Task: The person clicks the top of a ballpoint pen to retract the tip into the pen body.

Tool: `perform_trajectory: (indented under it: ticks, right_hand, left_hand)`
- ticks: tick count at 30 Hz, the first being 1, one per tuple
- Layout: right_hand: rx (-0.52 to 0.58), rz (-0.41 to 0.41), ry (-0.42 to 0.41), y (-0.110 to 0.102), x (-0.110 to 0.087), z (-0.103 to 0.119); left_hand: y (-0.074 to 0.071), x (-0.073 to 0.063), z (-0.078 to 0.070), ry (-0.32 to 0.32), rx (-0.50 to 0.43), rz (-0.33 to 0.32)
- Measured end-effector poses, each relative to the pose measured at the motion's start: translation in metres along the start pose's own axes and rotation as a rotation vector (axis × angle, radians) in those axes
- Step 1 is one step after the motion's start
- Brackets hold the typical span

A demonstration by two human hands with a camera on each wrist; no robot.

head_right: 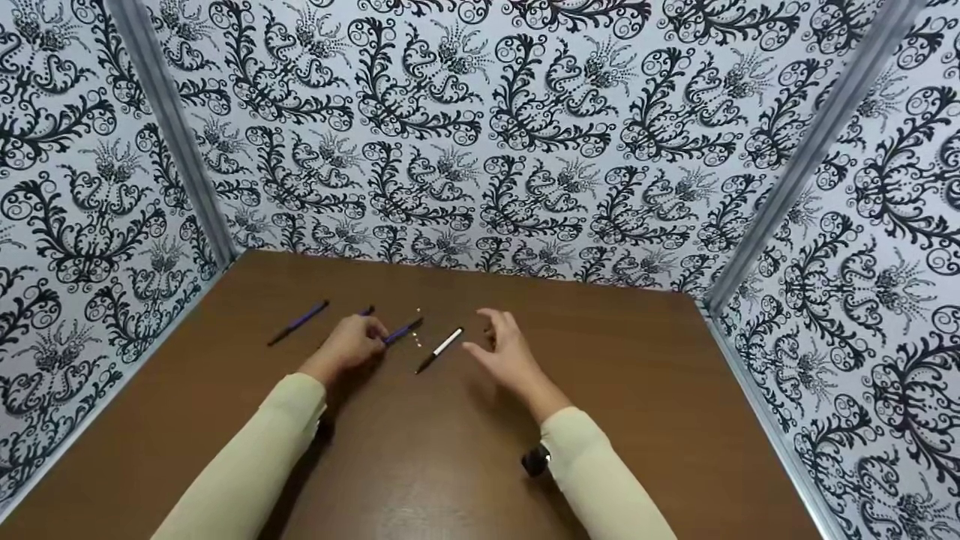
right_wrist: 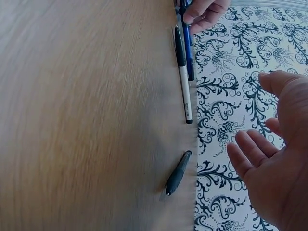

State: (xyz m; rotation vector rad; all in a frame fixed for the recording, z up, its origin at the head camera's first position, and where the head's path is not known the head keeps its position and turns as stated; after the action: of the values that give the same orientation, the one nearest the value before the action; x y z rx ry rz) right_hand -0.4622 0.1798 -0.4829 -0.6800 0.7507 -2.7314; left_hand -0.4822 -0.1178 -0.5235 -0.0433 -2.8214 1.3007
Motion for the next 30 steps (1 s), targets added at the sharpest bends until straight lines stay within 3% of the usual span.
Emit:
perform_trajectory:
  ticks: [8,15,23,30]
  right_hand:
    - [-0.001,-0.006,0.014,-0.0008,-0.0009,-0.0023]
    - [0.011,-0.003,0.015,-0.0004,-0.0022,-0.0020]
    - [0.008,-0.003,0.015,-0.0016,-0.0031,0.0012]
    - [0.013,-0.001,0.020,-0.0013,-0.0025,-0.0004]
  left_hand:
    - [-0.0005,0.0002,0.0018,0.004,0.031,-0.011]
    - [0.0013,0.0024,0.0058,-0.016,-0.007,0.005]
    - [0.0009,0.0033,0.0068,0.031,-0.069,-0.005]
    - [-0.0024,-0.0012,0.0040,0.022,-0.122,0.011]
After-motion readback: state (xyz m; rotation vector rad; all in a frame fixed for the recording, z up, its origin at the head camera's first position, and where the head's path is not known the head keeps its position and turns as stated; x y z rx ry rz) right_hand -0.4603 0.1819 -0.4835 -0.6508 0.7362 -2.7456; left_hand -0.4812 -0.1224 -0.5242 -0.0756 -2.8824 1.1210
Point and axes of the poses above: each hand's wrist, its own x-axis towards the middle knuckle, its own y-axis out of the palm, z = x × y, the point moved 7 cm from there along x, towards the middle knuckle, and after that the axes turned 2 degrees about -y, right-handed, at the moved point
